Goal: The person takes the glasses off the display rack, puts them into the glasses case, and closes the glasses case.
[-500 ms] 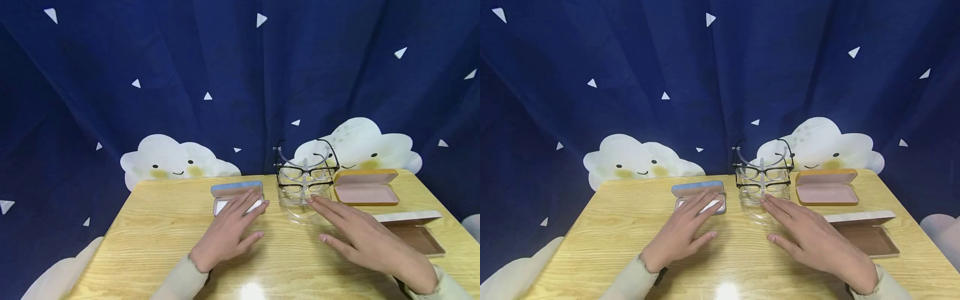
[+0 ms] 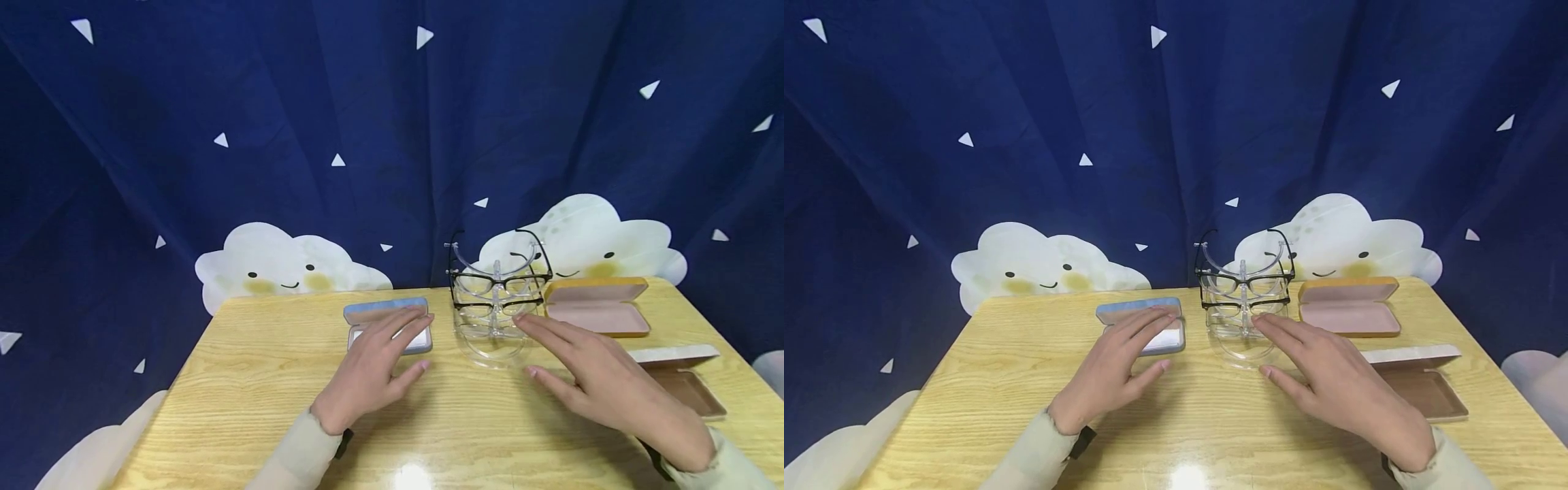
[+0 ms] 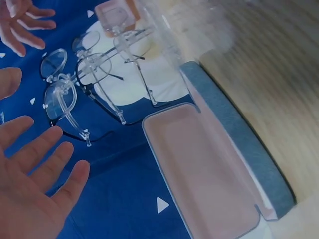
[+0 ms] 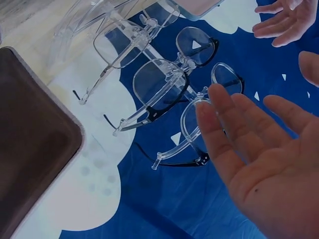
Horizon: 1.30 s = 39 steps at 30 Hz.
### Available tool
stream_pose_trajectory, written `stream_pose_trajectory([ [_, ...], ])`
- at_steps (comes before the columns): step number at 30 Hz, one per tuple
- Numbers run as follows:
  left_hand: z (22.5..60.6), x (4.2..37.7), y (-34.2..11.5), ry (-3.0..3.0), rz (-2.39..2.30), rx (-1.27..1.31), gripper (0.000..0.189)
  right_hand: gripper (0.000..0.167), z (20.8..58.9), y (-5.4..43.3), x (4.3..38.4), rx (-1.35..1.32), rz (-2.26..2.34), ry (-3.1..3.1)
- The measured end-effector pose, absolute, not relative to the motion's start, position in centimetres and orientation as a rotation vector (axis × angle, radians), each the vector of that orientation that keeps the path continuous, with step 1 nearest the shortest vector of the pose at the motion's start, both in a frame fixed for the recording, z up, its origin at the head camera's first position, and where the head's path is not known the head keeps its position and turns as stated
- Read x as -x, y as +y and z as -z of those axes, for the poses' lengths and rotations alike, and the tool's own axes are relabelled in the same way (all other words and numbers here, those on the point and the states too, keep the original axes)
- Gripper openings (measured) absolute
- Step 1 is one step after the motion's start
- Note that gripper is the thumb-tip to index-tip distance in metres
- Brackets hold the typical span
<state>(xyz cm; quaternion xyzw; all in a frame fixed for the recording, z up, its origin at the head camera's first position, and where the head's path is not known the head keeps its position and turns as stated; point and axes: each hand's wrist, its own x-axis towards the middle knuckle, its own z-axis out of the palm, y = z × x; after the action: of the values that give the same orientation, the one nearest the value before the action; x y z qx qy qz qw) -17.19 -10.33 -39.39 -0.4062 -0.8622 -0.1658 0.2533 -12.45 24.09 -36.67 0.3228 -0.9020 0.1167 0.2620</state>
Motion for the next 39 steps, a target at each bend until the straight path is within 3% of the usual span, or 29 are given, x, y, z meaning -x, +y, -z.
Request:
stream_pose_trajectory([
  [12,37.9,18.3,-8.9,-2.314,0.599,1.074,0.053,0.045,36.1,24.9,13.7,-0.838,-0.353,-2.268],
  [17,37.4,18.8,-8.4,-2.298,0.655,1.061,0.054,0.056,35.5,25.3,14.2,-0.819,-0.37,-2.209],
  [21,36.9,19.5,-7.9,-2.285,0.69,1.045,0.054,0.037,34.7,26.1,14.7,-0.785,-0.41,-2.222],
  [26,36.2,20.2,-7.3,-2.285,0.721,1.006,0.05,0.052,33.7,27.1,15.7,-0.743,-0.411,-2.234],
  [39,35.4,22.3,-5.8,-2.299,0.782,0.923,0.046,0.049,33.2,27.6,17.9,-0.639,-0.406,-2.261],
])
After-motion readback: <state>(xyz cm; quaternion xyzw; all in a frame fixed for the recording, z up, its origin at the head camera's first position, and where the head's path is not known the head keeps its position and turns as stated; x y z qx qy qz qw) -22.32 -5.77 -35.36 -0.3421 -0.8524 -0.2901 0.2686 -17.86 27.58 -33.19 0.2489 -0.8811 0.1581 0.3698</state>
